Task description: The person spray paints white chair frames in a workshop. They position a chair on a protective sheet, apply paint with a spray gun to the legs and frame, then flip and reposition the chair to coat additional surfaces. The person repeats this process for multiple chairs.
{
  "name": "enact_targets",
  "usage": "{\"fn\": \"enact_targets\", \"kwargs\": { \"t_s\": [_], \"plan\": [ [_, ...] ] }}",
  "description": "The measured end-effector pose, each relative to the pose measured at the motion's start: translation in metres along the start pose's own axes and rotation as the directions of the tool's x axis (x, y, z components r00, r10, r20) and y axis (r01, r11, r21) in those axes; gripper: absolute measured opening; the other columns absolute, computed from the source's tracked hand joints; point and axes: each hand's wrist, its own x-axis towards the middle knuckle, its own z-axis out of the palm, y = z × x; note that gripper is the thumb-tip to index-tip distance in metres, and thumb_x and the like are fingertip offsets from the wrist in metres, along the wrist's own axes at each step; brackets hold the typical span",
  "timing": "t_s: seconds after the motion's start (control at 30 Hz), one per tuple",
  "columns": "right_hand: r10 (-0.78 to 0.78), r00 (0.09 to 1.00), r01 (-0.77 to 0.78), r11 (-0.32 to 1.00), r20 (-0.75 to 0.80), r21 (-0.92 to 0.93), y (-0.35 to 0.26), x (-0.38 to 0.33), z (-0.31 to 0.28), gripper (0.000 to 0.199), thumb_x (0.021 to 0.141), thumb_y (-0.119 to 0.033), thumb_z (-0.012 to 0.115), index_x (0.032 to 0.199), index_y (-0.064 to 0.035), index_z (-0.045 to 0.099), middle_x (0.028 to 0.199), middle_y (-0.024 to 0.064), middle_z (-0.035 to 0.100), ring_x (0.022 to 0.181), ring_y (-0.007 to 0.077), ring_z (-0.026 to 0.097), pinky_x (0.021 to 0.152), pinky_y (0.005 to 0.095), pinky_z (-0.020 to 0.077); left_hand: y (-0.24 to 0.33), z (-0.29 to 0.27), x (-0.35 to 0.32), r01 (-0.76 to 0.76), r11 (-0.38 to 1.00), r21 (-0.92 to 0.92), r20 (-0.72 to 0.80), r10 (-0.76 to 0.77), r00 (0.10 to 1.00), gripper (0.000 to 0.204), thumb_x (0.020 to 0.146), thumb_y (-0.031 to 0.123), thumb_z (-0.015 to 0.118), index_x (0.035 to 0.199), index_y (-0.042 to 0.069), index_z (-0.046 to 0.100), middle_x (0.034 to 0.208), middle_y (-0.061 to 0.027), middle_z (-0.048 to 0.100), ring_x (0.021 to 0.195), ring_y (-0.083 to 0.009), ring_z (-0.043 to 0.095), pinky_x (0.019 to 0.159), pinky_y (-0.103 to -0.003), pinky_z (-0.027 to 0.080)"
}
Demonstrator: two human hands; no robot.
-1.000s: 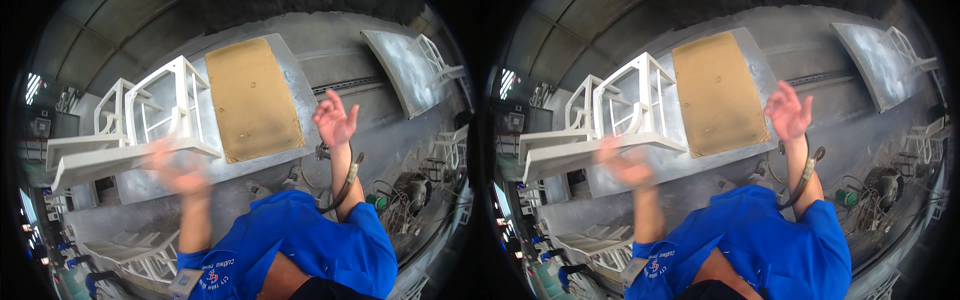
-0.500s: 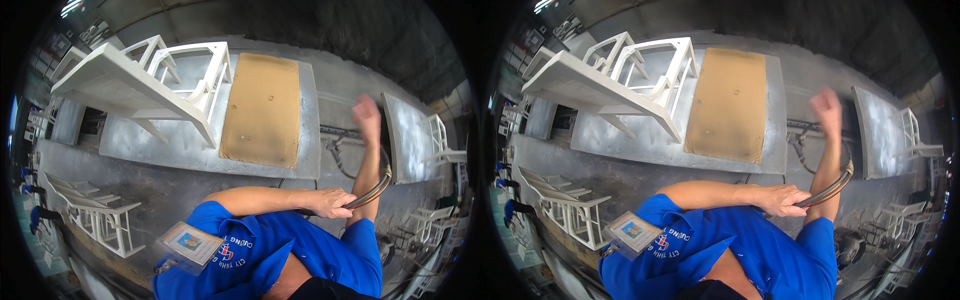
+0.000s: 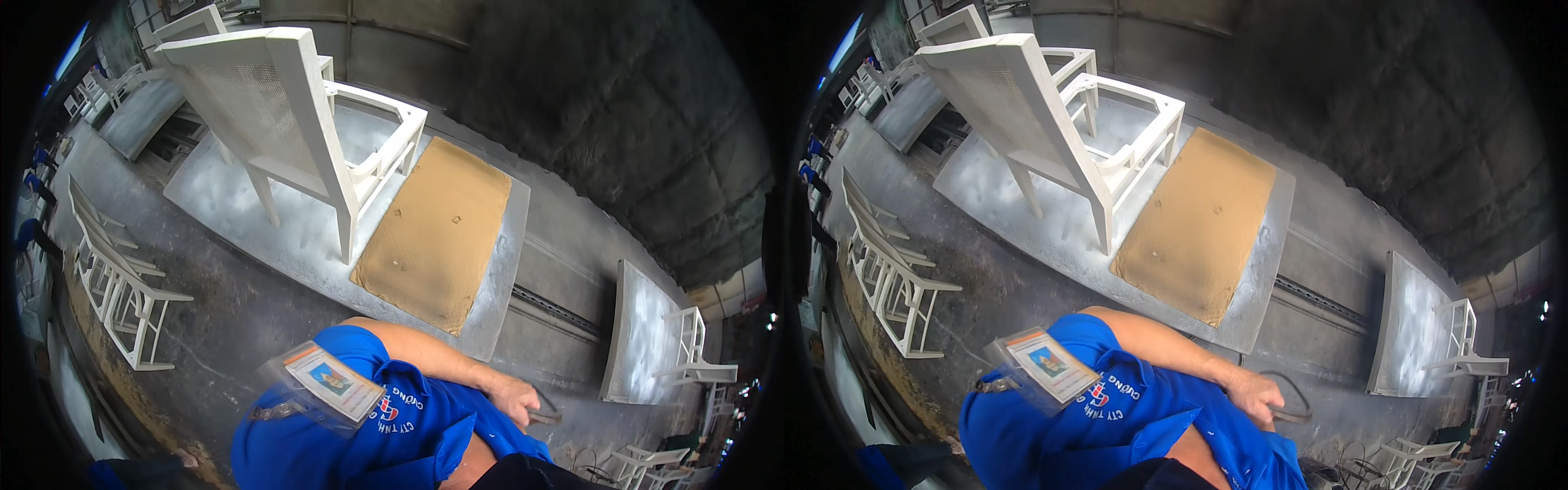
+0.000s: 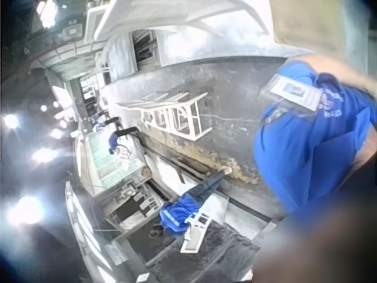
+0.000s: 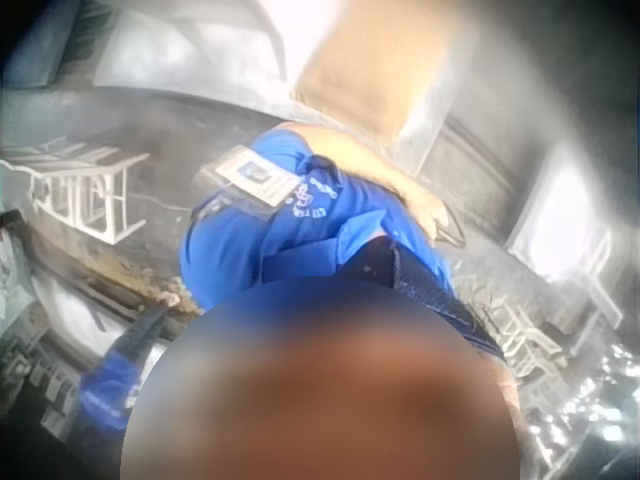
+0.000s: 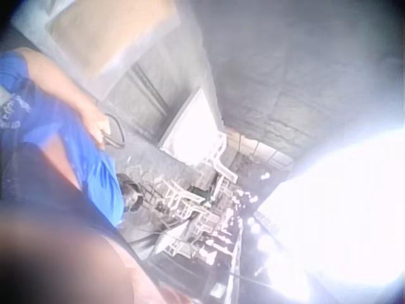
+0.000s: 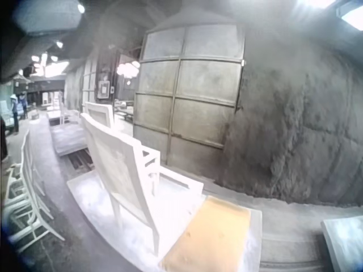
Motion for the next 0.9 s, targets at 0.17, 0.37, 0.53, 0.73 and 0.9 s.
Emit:
{"fn": "enact_targets", "kwargs": {
  "t_s": [0.17, 0.37, 0.53, 0.73, 0.9],
  "plan": [
    [0.05, 0.999, -0.048, 0.964, 0.0, 0.263, 0.007, 0.011, -0.001, 0.066, 0.091, -0.048, 0.068, 0.145, -0.0147, 0.05, 0.124, 0.017, 0.057, 0.104, 0.0343, 0.062, 0.077, 0.0487, 0.0545, 0.007, 0.002, 0.01, -0.157, 0.973, -0.169, 0.249, 0.197, 0.948, 0.039, 0.089, 0.033, 0.069, 0.101, -0.005, 0.068, 0.085, -0.023, 0.071, 0.084, -0.0345, 0.071, 0.074, -0.047, 0.05],
    [0.11, 0.994, -0.081, 0.786, -0.009, 0.613, -0.011, 0.076, -0.026, 0.054, 0.099, -0.044, 0.06, 0.143, -0.0141, 0.05, 0.114, 0.0143, 0.06, 0.093, 0.0301, 0.066, 0.065, 0.045, 0.0569, 0.017, -0.008, 0.008, -0.188, 0.961, -0.201, 0.225, 0.232, 0.946, 0.035, 0.089, 0.029, 0.07, 0.096, -0.005, 0.068, 0.082, -0.0229, 0.07, 0.081, -0.0367, 0.069, 0.072, -0.048, 0.05],
    [-0.047, 0.941, 0.316, 0.479, -0.336, 0.819, -0.121, 0.073, -0.095, 0.037, 0.106, -0.043, 0.052, 0.124, -0.0109, 0.051, 0.096, 0.0099, 0.059, 0.073, 0.0246, 0.064, 0.05, 0.039, 0.055, 0.011, -0.022, -0.011, -0.161, 0.986, -0.031, 0.211, 0.164, 0.964, 0.034, 0.089, 0.029, 0.07, 0.098, -0.005, 0.068, 0.081, -0.0238, 0.069, 0.082, -0.0409, 0.068, 0.072, -0.049, 0.05],
    [-0.388, 0.344, 0.924, 0.303, -0.855, 0.234, -0.264, -0.148, -0.177, 0.069, 0.106, -0.033, 0.056, 0.166, -0.0222, 0.024, 0.087, 0.007, 0.063, 0.069, 0.017, 0.061, 0.05, 0.0359, 0.0535, 0.02, -0.095, -0.111, 0.121, 0.925, 0.36, -0.121, -0.082, 0.989, 0.042, 0.09, 0.026, 0.074, 0.124, 0.002, 0.065, 0.118, -0.0208, 0.066, 0.113, -0.0381, 0.063, 0.093, -0.046, 0.051],
    [-0.472, -0.213, 0.948, 0.111, -0.856, -0.297, -0.316, -0.301, -0.205, 0.064, 0.106, -0.031, 0.061, 0.162, -0.0168, 0.036, 0.088, 0.0034, 0.063, 0.073, 0.0128, 0.057, 0.072, 0.0291, 0.0508, 0.152, -0.216, -0.244, 0.613, 0.353, 0.706, -0.707, 0.385, 0.593, 0.048, 0.079, 0.014, 0.082, 0.123, 0.002, 0.067, 0.126, -0.0186, 0.063, 0.125, -0.0397, 0.057, 0.113, -0.052, 0.042]
  ]
}}
